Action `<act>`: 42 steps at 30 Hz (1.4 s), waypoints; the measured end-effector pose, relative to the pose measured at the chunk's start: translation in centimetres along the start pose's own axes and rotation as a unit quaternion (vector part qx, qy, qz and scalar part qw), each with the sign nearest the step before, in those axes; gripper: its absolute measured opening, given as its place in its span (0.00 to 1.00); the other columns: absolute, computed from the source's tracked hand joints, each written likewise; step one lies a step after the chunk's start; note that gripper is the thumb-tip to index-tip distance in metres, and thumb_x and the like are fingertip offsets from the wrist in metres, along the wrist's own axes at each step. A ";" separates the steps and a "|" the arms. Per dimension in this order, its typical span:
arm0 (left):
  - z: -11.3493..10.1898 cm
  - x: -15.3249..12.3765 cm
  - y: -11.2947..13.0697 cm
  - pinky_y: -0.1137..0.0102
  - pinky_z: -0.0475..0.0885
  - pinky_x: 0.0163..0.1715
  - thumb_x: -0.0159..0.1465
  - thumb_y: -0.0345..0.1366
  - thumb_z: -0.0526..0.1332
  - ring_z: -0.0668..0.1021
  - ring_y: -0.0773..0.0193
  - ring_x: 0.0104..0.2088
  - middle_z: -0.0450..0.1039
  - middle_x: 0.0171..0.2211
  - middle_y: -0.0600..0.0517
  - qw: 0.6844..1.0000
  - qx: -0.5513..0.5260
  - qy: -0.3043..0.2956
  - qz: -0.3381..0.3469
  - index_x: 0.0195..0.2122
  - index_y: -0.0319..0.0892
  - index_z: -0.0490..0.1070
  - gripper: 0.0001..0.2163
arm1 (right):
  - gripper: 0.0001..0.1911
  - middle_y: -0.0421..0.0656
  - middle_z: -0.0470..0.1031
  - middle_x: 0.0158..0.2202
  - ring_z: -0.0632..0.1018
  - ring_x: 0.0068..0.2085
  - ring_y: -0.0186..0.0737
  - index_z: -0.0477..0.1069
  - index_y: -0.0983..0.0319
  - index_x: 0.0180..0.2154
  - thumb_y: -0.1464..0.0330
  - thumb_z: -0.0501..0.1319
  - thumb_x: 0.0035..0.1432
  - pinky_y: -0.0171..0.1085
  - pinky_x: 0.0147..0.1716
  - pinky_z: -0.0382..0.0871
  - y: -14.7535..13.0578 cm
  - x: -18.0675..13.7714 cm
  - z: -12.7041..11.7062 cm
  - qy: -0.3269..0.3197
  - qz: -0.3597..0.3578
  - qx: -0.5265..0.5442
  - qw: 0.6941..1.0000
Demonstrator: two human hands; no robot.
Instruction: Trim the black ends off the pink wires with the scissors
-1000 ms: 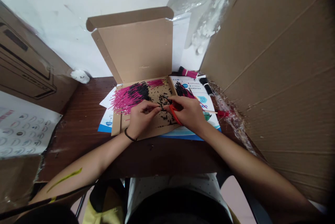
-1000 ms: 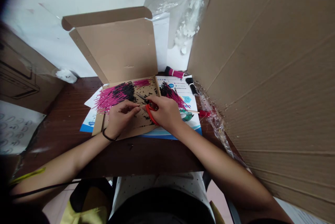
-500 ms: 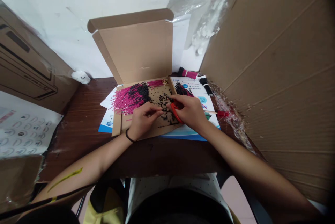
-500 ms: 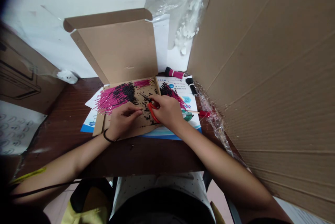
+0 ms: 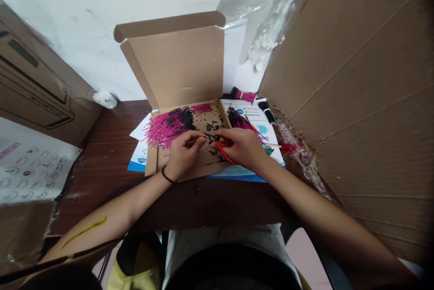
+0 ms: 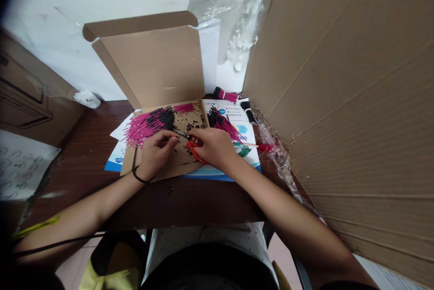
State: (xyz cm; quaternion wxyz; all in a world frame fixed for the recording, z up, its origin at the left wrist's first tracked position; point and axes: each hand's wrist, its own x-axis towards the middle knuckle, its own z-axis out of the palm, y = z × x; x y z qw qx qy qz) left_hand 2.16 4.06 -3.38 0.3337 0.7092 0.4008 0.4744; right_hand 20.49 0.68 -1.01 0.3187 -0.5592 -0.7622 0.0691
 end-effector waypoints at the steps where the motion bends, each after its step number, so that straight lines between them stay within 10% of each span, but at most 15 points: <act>1: 0.0 0.0 0.0 0.73 0.72 0.28 0.58 0.47 0.63 0.77 0.66 0.28 0.76 0.27 0.51 1.000 -0.003 -0.001 0.000 0.30 0.41 0.74 0.13 | 0.17 0.43 0.79 0.28 0.75 0.28 0.36 0.78 0.59 0.40 0.55 0.63 0.53 0.33 0.28 0.60 0.0 0.0 0.0 -0.001 -0.002 -0.003 1.000; 42: -0.1 0.1 0.1 0.75 0.65 0.20 0.60 0.50 0.60 0.70 0.71 0.20 0.75 0.25 0.51 0.997 -0.069 -0.040 -0.020 0.30 0.40 0.73 0.17 | 0.15 0.44 0.81 0.34 0.78 0.35 0.39 0.77 0.60 0.41 0.59 0.63 0.55 0.34 0.30 0.62 0.1 -0.1 0.1 -0.003 -0.034 -0.057 0.998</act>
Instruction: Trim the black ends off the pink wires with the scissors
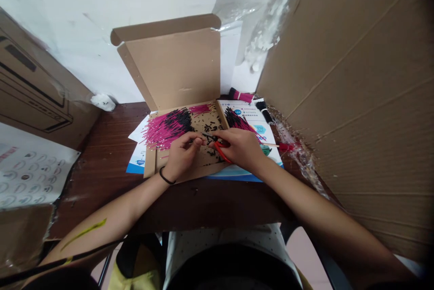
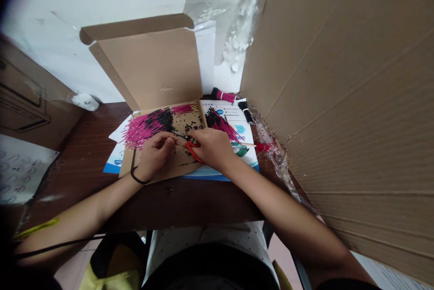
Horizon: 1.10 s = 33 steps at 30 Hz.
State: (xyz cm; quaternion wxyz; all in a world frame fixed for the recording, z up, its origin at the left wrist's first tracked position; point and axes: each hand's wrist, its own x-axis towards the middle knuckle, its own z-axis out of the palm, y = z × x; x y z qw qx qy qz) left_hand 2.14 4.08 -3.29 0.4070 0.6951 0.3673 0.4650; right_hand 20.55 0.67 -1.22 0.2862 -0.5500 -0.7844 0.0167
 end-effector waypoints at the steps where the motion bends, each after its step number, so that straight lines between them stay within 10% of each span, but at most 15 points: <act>1: 0.0 0.0 0.0 0.75 0.65 0.20 0.60 0.50 0.60 0.70 0.71 0.20 0.75 0.25 0.51 1.000 -0.005 0.000 -0.003 0.30 0.40 0.73 0.17 | 0.15 0.44 0.81 0.34 0.78 0.34 0.39 0.77 0.60 0.41 0.59 0.63 0.56 0.34 0.30 0.62 -0.1 0.0 -0.1 0.002 -0.003 0.005 1.000; 18: -0.4 0.5 -0.2 0.71 0.68 0.30 0.60 0.48 0.61 0.73 0.66 0.31 0.72 0.30 0.50 0.994 0.069 0.053 0.069 0.29 0.43 0.77 0.14 | 0.14 0.45 0.80 0.33 0.76 0.33 0.40 0.77 0.59 0.43 0.61 0.60 0.58 0.35 0.28 0.58 0.4 0.0 0.4 -0.029 0.010 -0.054 0.998; 33: 0.5 -0.1 0.9 0.75 0.68 0.21 0.54 0.41 0.66 0.74 0.69 0.20 0.74 0.20 0.53 0.999 -0.022 0.001 -0.030 0.26 0.40 0.73 0.09 | 0.15 0.41 0.79 0.29 0.75 0.29 0.32 0.77 0.62 0.43 0.66 0.63 0.53 0.29 0.29 0.63 -1.0 -0.2 0.5 0.005 0.029 0.231 0.972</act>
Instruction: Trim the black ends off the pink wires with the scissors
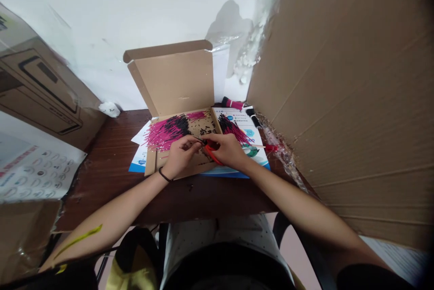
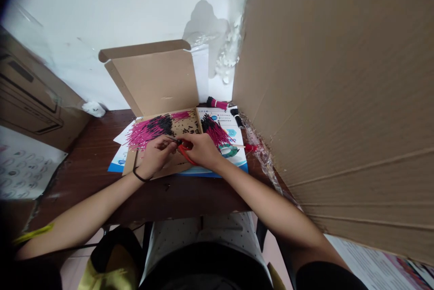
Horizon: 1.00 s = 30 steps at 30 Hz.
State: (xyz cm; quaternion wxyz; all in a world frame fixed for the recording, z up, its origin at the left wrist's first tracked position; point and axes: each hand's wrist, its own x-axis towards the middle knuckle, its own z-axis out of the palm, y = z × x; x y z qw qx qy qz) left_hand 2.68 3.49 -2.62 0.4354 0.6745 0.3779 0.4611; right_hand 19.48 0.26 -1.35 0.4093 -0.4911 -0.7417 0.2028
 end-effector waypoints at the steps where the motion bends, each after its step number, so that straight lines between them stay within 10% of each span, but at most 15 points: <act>1: 0.0 0.0 0.1 0.75 0.68 0.21 0.54 0.40 0.66 0.74 0.68 0.21 0.74 0.20 0.53 1.000 0.009 -0.004 -0.002 0.26 0.40 0.73 0.09 | 0.15 0.41 0.79 0.29 0.74 0.29 0.32 0.77 0.62 0.43 0.67 0.62 0.53 0.29 0.29 0.63 -0.1 0.0 0.0 -0.002 0.004 0.004 1.000; 10: -3.0 2.1 1.8 0.70 0.68 0.29 0.59 0.41 0.61 0.75 0.65 0.27 0.78 0.28 0.49 0.958 0.237 -0.100 0.122 0.31 0.44 0.78 0.09 | 0.13 0.38 0.74 0.25 0.70 0.26 0.32 0.76 0.63 0.38 0.68 0.61 0.48 0.31 0.27 0.61 -0.5 0.8 -2.3 0.011 0.060 0.010 0.998; 19: -8.4 3.8 1.2 0.70 0.60 0.25 0.56 0.36 0.61 0.71 0.67 0.22 0.75 0.23 0.51 0.875 0.424 -0.220 0.082 0.24 0.45 0.77 0.07 | 0.15 0.49 0.77 0.33 0.73 0.33 0.43 0.77 0.60 0.41 0.65 0.56 0.55 0.38 0.30 0.59 2.0 1.9 -4.2 0.067 0.097 -0.258 0.959; 30: -7.0 2.8 -0.1 0.71 0.60 0.25 0.53 0.31 0.59 0.70 0.67 0.23 0.74 0.25 0.52 0.865 0.398 -0.292 0.085 0.26 0.44 0.75 0.05 | 0.14 0.49 0.77 0.33 0.73 0.31 0.42 0.77 0.59 0.41 0.62 0.57 0.56 0.38 0.26 0.57 3.4 1.8 -3.3 0.029 0.118 -0.300 0.946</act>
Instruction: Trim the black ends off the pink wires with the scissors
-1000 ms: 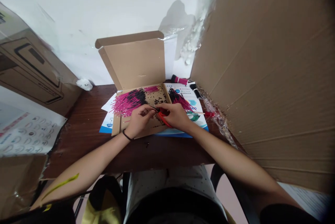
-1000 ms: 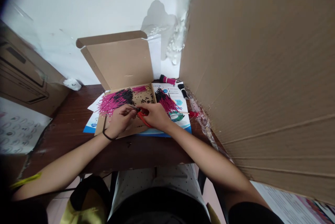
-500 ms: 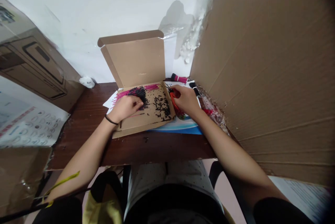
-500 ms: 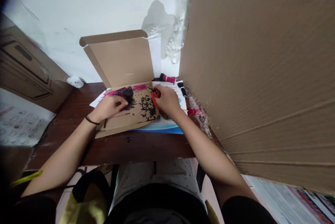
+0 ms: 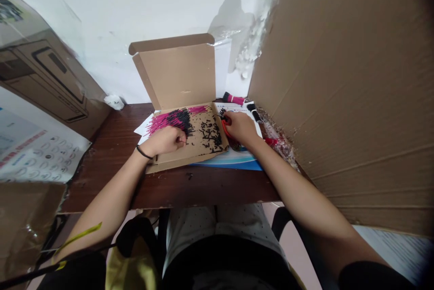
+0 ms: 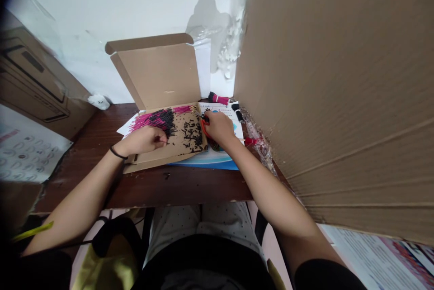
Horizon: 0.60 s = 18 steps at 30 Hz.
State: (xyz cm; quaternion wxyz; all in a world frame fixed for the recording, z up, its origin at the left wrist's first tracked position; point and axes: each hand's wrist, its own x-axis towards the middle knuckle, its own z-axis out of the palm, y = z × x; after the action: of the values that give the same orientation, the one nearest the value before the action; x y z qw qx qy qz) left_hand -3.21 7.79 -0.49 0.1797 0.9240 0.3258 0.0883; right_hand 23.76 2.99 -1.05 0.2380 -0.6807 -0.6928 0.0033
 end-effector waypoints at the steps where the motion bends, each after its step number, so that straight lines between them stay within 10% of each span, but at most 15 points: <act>1: 0.0 0.0 0.2 0.71 0.60 0.25 0.53 0.31 0.58 0.70 0.68 0.22 0.74 0.24 0.52 1.000 -0.005 0.007 0.002 0.26 0.43 0.75 0.05 | 0.14 0.49 0.77 0.33 0.73 0.31 0.42 0.77 0.59 0.40 0.62 0.58 0.56 0.37 0.26 0.57 0.0 0.0 0.0 0.000 -0.001 0.003 1.000; 7: 0.3 0.4 3.1 0.71 0.62 0.23 0.56 0.36 0.61 0.68 0.68 0.23 0.68 0.24 0.52 0.969 -0.204 0.140 0.003 0.27 0.43 0.66 0.05 | 0.14 0.48 0.77 0.31 0.72 0.30 0.40 0.77 0.59 0.38 0.61 0.57 0.56 0.37 0.25 0.56 0.1 0.0 0.1 -0.003 -0.004 -0.002 1.000; 12: 3.4 1.1 5.0 0.71 0.65 0.22 0.61 0.47 0.60 0.70 0.69 0.22 0.66 0.22 0.55 0.846 -0.509 0.159 -0.015 0.33 0.45 0.61 0.12 | 0.14 0.49 0.78 0.34 0.73 0.32 0.43 0.77 0.59 0.40 0.63 0.56 0.56 0.37 0.27 0.57 -0.2 0.0 -0.5 0.014 0.003 -0.019 1.000; 18: 4.7 1.3 4.7 0.76 0.59 0.19 0.58 0.46 0.63 0.66 0.73 0.20 0.66 0.23 0.56 0.799 -0.560 0.198 -0.092 0.35 0.41 0.68 0.13 | 0.15 0.44 0.77 0.28 0.73 0.29 0.38 0.76 0.60 0.43 0.63 0.58 0.56 0.36 0.29 0.61 -1.9 -0.8 -0.8 0.039 -0.059 0.116 0.991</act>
State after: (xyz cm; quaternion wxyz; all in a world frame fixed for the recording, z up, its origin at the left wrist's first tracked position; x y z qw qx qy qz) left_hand 1.78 3.92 -2.91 0.6046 0.5906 0.3315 0.4193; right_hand 22.20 1.85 0.02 0.3416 -0.6058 -0.7172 0.0433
